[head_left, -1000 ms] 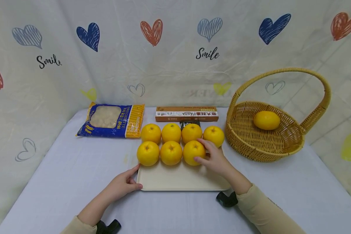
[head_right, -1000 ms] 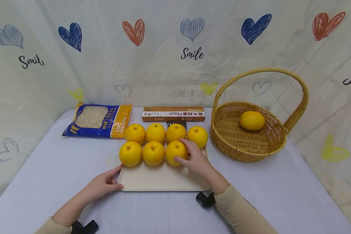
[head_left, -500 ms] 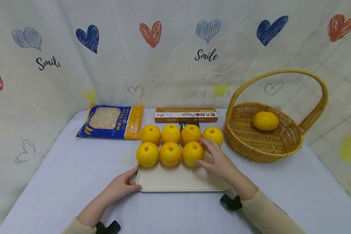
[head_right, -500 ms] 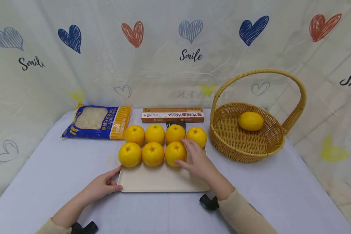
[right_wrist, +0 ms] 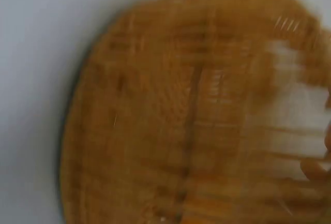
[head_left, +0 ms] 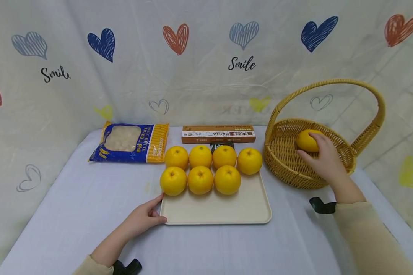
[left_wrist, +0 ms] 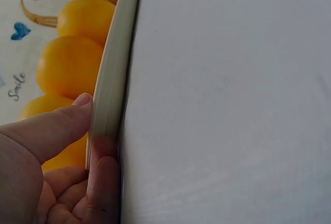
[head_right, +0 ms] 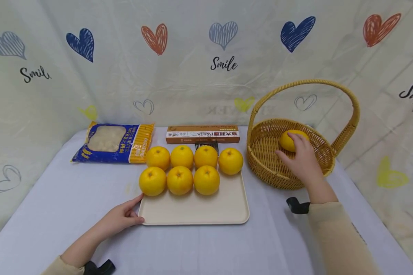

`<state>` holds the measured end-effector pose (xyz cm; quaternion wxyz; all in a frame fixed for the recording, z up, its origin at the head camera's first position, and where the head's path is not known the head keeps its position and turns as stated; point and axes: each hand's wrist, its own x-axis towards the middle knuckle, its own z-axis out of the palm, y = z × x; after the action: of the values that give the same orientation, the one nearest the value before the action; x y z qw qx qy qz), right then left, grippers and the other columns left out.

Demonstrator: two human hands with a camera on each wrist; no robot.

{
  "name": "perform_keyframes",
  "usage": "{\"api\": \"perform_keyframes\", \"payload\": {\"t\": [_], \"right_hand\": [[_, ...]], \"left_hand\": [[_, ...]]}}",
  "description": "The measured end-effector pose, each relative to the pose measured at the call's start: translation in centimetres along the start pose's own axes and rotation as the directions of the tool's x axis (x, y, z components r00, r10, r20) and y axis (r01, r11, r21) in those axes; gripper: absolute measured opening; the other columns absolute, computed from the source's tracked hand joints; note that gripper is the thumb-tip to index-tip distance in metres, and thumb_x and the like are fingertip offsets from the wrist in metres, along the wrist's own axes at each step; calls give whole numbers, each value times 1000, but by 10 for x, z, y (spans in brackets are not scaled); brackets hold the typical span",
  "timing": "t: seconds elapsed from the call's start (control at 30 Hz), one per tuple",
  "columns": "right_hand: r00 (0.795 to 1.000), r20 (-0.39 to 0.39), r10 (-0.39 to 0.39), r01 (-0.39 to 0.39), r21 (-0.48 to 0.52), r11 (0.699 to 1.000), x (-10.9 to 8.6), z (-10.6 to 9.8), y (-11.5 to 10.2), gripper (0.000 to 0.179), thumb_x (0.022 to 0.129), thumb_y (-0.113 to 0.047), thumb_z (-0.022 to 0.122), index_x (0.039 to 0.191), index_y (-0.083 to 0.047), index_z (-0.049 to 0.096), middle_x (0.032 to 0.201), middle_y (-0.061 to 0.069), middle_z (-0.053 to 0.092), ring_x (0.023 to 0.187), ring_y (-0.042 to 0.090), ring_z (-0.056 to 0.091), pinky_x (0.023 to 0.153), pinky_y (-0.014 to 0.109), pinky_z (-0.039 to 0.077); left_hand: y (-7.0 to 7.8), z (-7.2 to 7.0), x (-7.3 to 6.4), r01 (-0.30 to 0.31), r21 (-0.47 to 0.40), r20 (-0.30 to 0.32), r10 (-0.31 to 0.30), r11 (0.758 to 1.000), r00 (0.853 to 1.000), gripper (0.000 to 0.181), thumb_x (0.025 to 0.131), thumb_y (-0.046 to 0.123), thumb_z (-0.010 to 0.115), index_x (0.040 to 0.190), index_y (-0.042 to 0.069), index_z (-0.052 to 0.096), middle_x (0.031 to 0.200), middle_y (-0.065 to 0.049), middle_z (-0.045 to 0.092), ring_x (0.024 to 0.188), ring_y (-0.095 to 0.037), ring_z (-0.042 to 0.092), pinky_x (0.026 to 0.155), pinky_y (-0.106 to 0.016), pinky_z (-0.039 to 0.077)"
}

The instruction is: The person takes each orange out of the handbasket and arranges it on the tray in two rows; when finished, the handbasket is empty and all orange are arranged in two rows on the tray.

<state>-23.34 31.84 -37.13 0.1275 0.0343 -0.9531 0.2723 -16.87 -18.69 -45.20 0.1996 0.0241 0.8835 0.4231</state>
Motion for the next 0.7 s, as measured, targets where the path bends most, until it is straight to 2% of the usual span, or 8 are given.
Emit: {"api": "perform_keyframes", "payload": {"t": [0.2, 0.43, 0.7], "right_hand": [[993, 109, 53, -38, -137, 990, 19, -7, 32, 81, 87, -46, 54, 142, 3, 19, 143, 31, 16, 127, 53, 16, 98, 66, 16], [970, 228, 85, -43, -186, 982, 35, 1, 49, 89, 87, -50, 51, 143, 5, 9, 146, 31, 5, 126, 57, 7, 98, 67, 7], [975, 180, 129, -89, -213, 973, 33, 1, 54, 90, 84, -55, 51, 144, 0, 13, 142, 34, 10, 123, 60, 10, 93, 69, 14]], "left_hand": [[-1, 0, 0, 5, 7, 0, -5, 1000, 1000, 85, 70, 35, 75, 141, 14, 34, 64, -1, 54, 57, -13, 43, 54, -25, 35], [-1, -1, -3, 16, 14, -12, -16, 1000, 1000, 85, 70, 34, 76, 141, 14, 34, 64, -1, 54, 57, -13, 43, 54, -25, 35], [3, 0, -2, 12, 23, -8, -12, 1000, 1000, 85, 70, 36, 76, 141, 14, 35, 64, -1, 53, 57, -13, 42, 53, -25, 34]]}}
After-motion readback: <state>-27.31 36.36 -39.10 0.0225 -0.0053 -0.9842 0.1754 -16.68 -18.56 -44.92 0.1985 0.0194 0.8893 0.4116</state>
